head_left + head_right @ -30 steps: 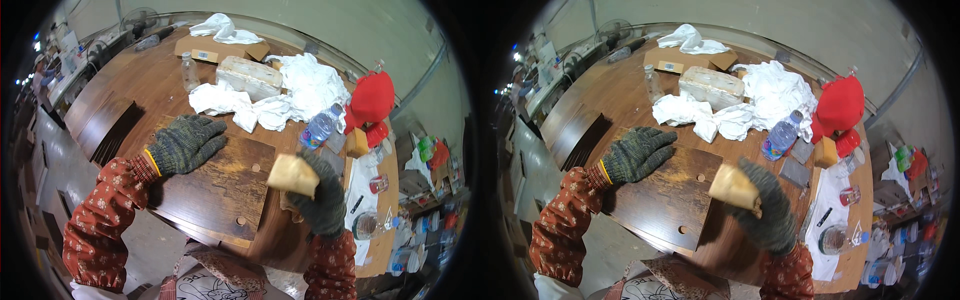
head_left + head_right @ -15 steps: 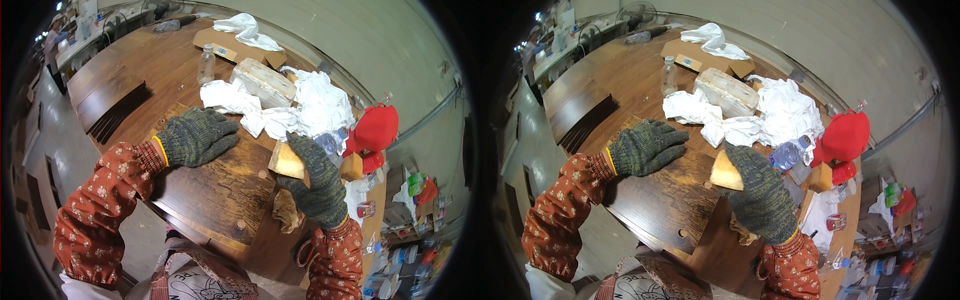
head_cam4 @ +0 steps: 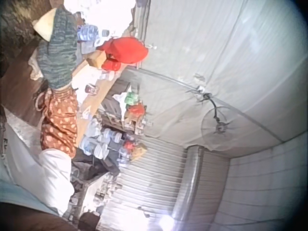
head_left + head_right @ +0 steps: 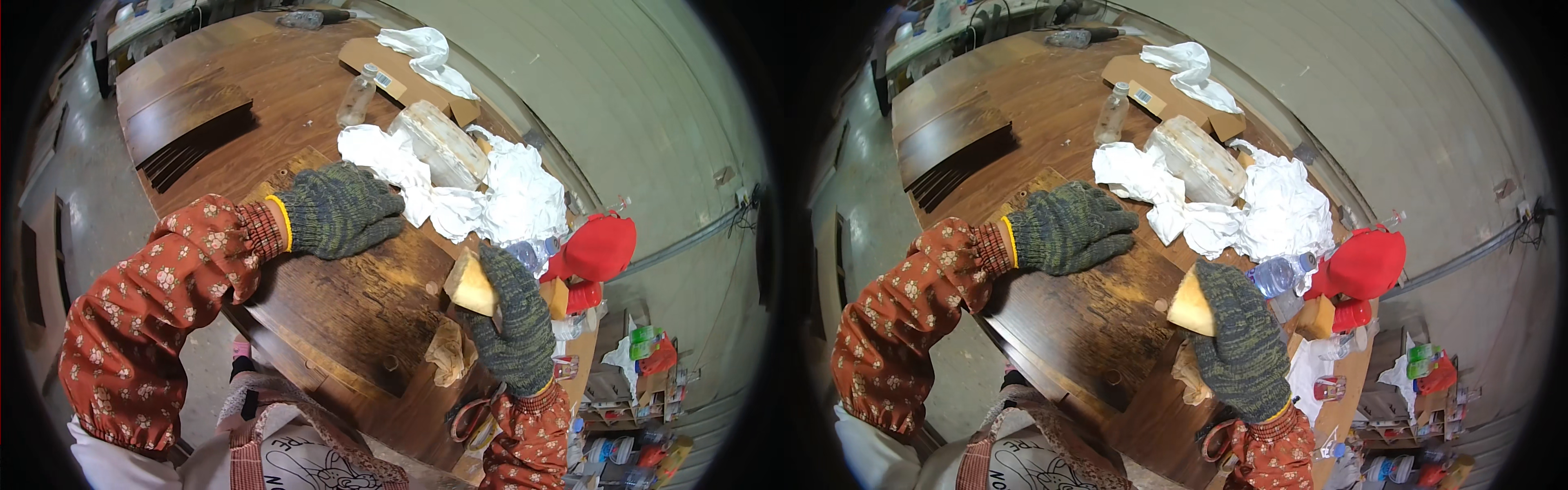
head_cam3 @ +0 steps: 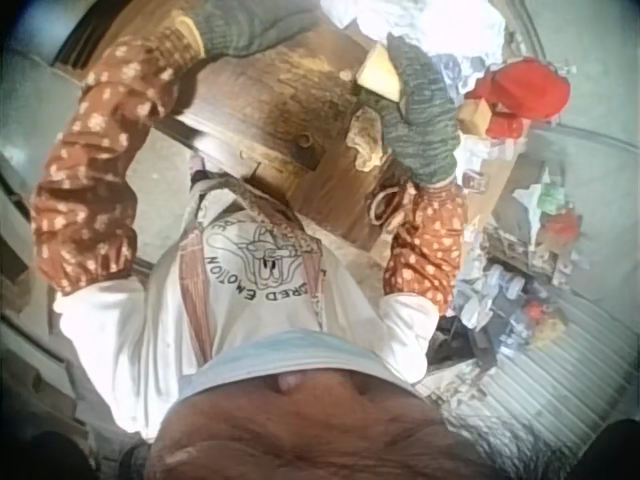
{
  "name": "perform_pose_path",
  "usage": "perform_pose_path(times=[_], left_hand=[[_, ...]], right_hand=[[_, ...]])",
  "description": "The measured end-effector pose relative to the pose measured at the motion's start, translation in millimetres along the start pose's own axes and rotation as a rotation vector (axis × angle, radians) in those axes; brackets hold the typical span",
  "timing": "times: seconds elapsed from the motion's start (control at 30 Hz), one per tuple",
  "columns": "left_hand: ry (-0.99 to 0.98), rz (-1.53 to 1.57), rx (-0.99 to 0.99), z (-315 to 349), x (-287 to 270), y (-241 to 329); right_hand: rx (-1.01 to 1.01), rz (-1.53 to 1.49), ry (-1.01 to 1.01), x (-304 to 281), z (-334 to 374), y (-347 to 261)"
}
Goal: The person polishes wooden boards by rubbing each board with a sponge block and wiping the surfaces down with a cloth.
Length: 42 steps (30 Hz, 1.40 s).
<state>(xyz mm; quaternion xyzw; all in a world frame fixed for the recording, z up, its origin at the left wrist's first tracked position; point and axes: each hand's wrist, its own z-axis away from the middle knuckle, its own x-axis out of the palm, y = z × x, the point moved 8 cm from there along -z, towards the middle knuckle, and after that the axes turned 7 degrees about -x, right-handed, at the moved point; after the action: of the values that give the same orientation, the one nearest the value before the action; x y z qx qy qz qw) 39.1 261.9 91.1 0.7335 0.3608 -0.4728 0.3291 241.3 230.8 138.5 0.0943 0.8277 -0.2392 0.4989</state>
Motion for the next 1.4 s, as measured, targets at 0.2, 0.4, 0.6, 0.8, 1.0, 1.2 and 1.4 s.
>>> perform_pose_path(times=[0.2, 0.4, 0.6, 0.8, 1.0, 1.2, 1.4], left_hand=[[-0.028, 0.033, -0.042, 0.4, 4.4, -4.9], [-0.056, 0.039, -0.073, 0.6, 7.2, -6.1], [-0.074, 0.066, -0.106, -0.7, 9.4, -10.4], [-0.071, 0.096, -0.108, -0.1, 7.2, -12.8], [-0.117, 0.107, -0.178, 0.3, 2.2, -14.2], [-0.111, 0.138, -0.187, 0.3, -5.2, -7.9], [-0.102, 0.102, -0.161, 0.7, -1.3, -3.9]], right_hand=[[-0.081, 0.052, -0.082, 12.0, -9.4, -5.9], [0.050, -0.098, 0.055, 1.9, -7.2, 1.3], [0.146, -0.253, 0.049, 6.2, 5.7, -10.1], [0.147, -0.209, 0.011, 1.4, 4.1, -29.2], [0.086, -0.132, -0.021, 8.1, -0.3, -35.8], [0.177, -0.280, 0.014, -1.0, 16.2, -45.8], [0.049, -0.251, -0.041, 10.1, 21.9, -74.5]])
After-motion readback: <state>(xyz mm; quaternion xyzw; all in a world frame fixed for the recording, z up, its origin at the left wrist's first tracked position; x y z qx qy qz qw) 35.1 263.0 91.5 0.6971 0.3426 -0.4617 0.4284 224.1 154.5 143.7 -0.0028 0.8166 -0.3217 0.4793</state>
